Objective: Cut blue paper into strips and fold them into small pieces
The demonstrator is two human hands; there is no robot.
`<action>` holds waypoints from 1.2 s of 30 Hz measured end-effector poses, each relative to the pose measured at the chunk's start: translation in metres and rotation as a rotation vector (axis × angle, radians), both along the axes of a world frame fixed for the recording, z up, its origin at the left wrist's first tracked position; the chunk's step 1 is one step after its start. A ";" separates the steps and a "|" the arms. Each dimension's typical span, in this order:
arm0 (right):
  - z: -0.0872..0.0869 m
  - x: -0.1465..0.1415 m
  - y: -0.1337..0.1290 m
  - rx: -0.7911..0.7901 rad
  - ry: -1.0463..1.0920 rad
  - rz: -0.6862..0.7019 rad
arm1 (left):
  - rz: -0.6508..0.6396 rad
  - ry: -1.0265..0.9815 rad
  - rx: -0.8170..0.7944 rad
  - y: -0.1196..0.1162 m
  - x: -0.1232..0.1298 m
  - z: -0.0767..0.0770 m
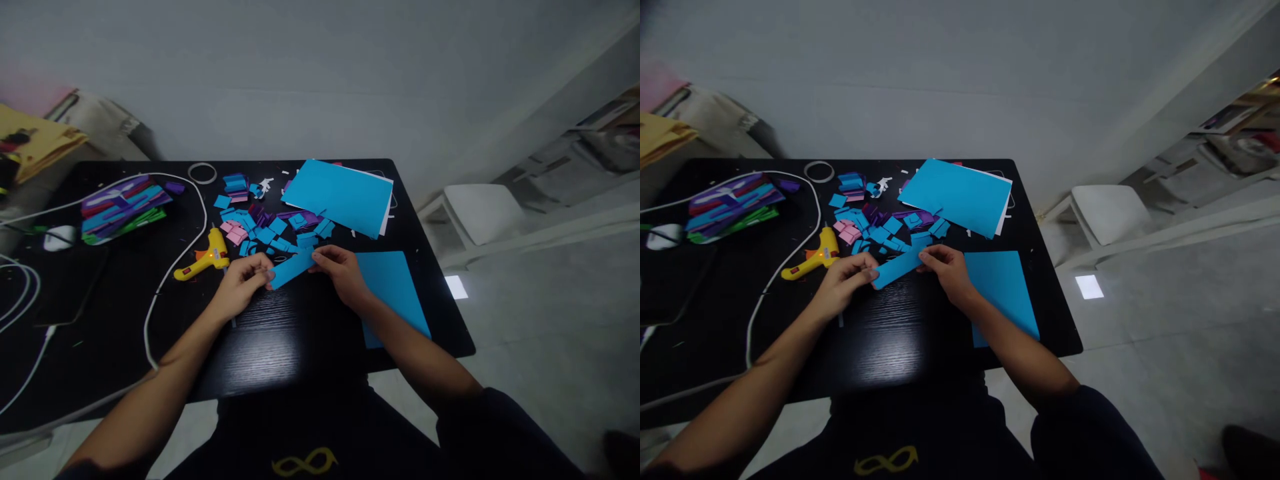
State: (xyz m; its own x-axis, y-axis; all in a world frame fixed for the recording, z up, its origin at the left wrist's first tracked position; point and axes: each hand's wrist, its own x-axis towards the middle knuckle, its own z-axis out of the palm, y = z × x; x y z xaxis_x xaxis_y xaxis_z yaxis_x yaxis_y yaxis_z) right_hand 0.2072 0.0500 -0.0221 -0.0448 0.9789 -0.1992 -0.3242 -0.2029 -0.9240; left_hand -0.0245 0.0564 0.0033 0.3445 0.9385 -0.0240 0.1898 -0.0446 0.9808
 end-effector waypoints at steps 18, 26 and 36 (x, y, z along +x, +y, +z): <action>0.002 -0.006 -0.008 0.072 -0.176 0.483 | -0.209 0.118 -0.002 -0.004 0.007 -0.002; 0.003 -0.007 -0.011 0.135 -0.221 0.508 | -0.229 0.120 -0.007 -0.006 0.006 -0.007; 0.001 -0.007 -0.010 0.135 -0.217 0.456 | -0.173 0.136 0.031 -0.005 0.007 -0.011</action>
